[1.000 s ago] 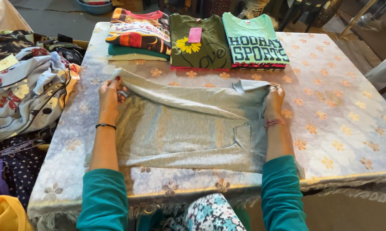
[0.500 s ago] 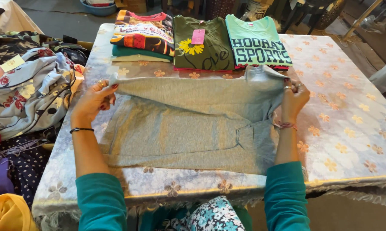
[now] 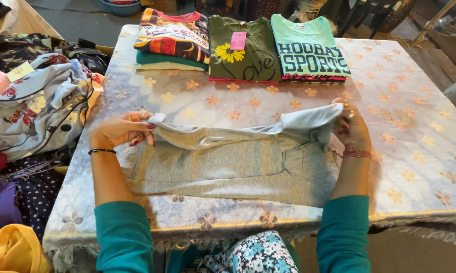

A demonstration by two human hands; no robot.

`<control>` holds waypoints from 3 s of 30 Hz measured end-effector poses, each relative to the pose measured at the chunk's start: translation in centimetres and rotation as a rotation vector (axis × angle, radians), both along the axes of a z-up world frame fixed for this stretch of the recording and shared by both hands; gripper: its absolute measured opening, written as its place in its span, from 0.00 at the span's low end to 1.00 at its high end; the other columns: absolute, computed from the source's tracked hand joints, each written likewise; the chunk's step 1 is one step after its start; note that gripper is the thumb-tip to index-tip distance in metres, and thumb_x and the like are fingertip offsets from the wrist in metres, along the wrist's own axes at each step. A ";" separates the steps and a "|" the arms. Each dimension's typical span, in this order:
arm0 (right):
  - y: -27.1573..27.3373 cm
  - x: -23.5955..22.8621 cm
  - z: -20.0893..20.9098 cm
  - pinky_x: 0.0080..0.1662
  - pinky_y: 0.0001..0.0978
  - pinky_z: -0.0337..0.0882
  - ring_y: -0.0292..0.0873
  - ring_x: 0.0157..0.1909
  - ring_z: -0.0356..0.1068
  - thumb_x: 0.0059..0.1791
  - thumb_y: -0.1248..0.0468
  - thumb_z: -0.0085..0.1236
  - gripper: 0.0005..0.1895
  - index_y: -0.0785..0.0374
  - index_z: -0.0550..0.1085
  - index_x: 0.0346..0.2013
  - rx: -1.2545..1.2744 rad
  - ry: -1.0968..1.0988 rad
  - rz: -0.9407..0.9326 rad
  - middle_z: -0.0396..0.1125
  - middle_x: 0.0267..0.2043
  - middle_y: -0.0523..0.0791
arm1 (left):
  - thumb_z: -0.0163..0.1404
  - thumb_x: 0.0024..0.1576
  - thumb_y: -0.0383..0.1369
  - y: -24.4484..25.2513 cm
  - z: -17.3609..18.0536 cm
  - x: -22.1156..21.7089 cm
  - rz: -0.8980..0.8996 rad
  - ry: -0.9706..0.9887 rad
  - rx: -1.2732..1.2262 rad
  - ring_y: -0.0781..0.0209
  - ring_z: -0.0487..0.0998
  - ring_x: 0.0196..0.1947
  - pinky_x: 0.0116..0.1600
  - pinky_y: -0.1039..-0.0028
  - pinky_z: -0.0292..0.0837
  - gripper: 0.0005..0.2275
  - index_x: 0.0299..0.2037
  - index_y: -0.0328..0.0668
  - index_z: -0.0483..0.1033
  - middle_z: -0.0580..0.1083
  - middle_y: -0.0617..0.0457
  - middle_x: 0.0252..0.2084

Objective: Folding various t-shirts on a table and organizing them into a pile.

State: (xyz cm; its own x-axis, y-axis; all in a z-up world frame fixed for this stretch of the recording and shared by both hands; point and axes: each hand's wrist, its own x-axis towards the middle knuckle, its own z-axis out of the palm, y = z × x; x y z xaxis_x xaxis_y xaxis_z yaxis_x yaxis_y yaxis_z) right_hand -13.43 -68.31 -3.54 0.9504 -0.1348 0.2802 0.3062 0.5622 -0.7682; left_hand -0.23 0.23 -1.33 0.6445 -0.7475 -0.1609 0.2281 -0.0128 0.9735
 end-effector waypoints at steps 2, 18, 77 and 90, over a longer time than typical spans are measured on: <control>1.1 0.5 0.6 0.18 0.16 0.52 0.24 0.15 0.51 0.54 0.62 0.55 0.08 0.60 0.76 0.46 -0.187 0.065 0.022 0.58 0.20 0.33 | 0.52 0.59 0.30 -0.4 -1.6 1.4 -0.003 0.027 0.072 0.65 0.73 0.17 0.20 0.78 0.65 0.08 0.46 0.39 0.71 0.81 0.38 0.31; 7.4 4.5 -0.7 0.65 0.48 0.67 0.52 0.65 0.66 0.50 0.67 0.59 0.32 0.60 0.63 0.69 -1.072 -0.077 -0.960 0.64 0.65 0.56 | 0.50 0.58 0.57 -15.1 -6.8 1.2 0.560 -1.134 0.903 0.37 0.42 0.78 0.74 0.38 0.35 0.44 0.78 0.51 0.36 0.42 0.37 0.80; -0.2 18.4 -2.2 0.34 0.52 0.69 0.62 0.32 0.72 0.60 0.53 0.53 0.18 0.66 0.78 0.41 -1.642 0.173 -1.321 0.71 0.30 0.57 | 0.57 0.61 0.26 -7.4 -4.2 16.3 1.157 -1.148 0.621 0.37 0.79 0.43 0.43 0.51 0.71 0.07 0.44 0.44 0.70 0.78 0.45 0.41; 1.4 17.8 0.0 0.32 0.47 0.68 0.54 0.29 0.72 0.62 0.57 0.51 0.13 0.64 0.74 0.48 -1.575 0.110 -1.247 0.71 0.28 0.51 | 0.57 0.64 0.31 -7.6 -4.4 16.0 1.215 -1.014 0.764 0.40 0.80 0.45 0.46 0.50 0.70 0.09 0.49 0.44 0.71 0.80 0.50 0.44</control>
